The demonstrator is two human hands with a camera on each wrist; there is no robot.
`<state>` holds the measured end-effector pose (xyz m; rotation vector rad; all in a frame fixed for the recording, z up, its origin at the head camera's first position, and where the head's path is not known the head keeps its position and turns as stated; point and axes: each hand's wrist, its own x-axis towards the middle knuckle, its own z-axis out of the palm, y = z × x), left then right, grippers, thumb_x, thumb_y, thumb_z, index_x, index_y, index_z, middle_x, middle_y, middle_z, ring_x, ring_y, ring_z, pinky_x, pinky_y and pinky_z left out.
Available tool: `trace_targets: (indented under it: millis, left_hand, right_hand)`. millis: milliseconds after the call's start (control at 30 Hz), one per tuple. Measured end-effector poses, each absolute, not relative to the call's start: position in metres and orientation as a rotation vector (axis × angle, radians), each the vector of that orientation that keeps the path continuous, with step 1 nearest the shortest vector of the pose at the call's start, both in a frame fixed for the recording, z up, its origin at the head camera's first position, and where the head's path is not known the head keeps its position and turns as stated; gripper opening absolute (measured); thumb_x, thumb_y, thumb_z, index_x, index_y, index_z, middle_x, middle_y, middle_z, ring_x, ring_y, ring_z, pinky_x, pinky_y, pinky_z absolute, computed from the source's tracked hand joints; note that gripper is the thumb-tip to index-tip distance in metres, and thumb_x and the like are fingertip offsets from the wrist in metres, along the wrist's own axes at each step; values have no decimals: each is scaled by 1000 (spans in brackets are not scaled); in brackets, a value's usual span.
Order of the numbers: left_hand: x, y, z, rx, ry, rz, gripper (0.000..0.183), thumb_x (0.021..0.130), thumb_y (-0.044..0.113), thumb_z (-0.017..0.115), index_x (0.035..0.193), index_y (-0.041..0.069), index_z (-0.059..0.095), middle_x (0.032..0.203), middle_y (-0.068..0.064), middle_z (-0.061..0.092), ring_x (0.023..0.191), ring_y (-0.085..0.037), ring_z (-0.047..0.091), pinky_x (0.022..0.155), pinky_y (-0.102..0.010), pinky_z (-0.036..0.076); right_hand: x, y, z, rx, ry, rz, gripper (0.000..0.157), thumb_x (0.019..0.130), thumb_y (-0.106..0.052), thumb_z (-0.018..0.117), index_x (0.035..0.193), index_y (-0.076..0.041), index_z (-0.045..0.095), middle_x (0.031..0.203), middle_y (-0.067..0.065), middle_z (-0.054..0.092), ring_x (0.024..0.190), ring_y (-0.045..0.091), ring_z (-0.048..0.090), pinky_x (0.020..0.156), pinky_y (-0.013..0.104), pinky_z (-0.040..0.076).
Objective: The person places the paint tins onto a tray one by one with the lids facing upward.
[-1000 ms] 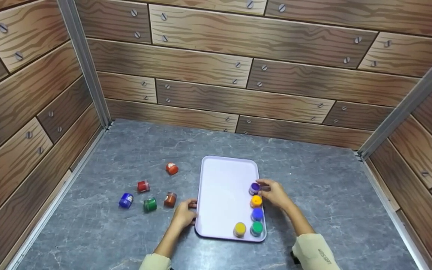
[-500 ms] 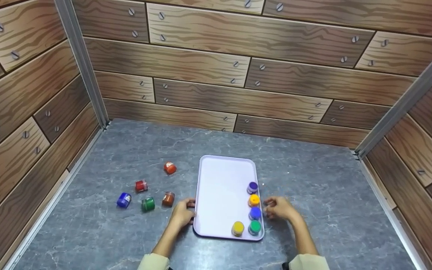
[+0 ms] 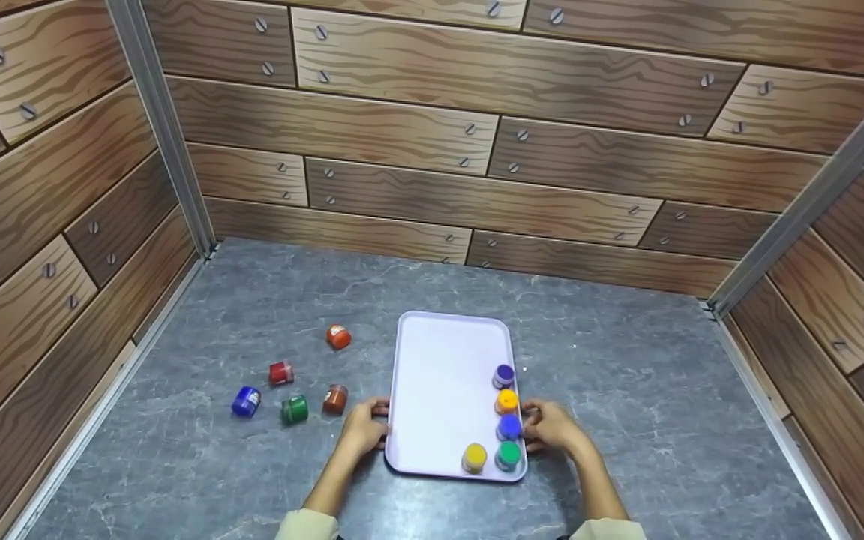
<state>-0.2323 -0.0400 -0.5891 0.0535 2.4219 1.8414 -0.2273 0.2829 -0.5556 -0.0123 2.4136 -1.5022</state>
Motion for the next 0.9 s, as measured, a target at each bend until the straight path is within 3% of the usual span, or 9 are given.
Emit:
trace_targets:
  millis: [133, 300, 633, 900]
  left_hand:
    - [-239, -42, -605, 126, 2422, 1875, 43, 68, -12, 57, 111, -6, 57, 93, -10, 62, 66, -20, 59, 45, -31, 52]
    - [-228, -42, -586, 77, 2409, 1844, 44, 68, -13, 57, 112, -10, 54, 95, -18, 61, 68, -24, 59, 47, -33, 53]
    - [-222, -46, -570, 48, 2586, 1777, 42, 70, -11, 58, 112, -13, 54, 95, -21, 61, 63, -21, 60, 48, -28, 52]
    - [-226, -60, -553, -24, 3044, 1692, 30, 68, -7, 65, 98, -6, 63, 89, -15, 62, 76, -29, 60, 70, -39, 49]
  right_hand:
    - [-226, 281, -556, -6, 2422, -1512, 40, 72, 15, 50, 112, 19, 42, 76, 18, 51, 62, 19, 53, 56, 38, 55]
    - [-225, 279, -557, 26, 2428, -1515, 40, 72, 14, 50, 112, 17, 43, 75, 18, 51, 62, 19, 53, 54, 37, 55]
    - [-223, 274, -555, 136, 2408, -1578, 38, 75, 17, 47, 112, 17, 41, 74, 13, 47, 64, 20, 53, 55, 39, 55]
    - [-223, 273, -557, 157, 2431, -1569, 36, 72, 15, 49, 108, 17, 45, 73, 16, 48, 62, 19, 51, 54, 38, 55]
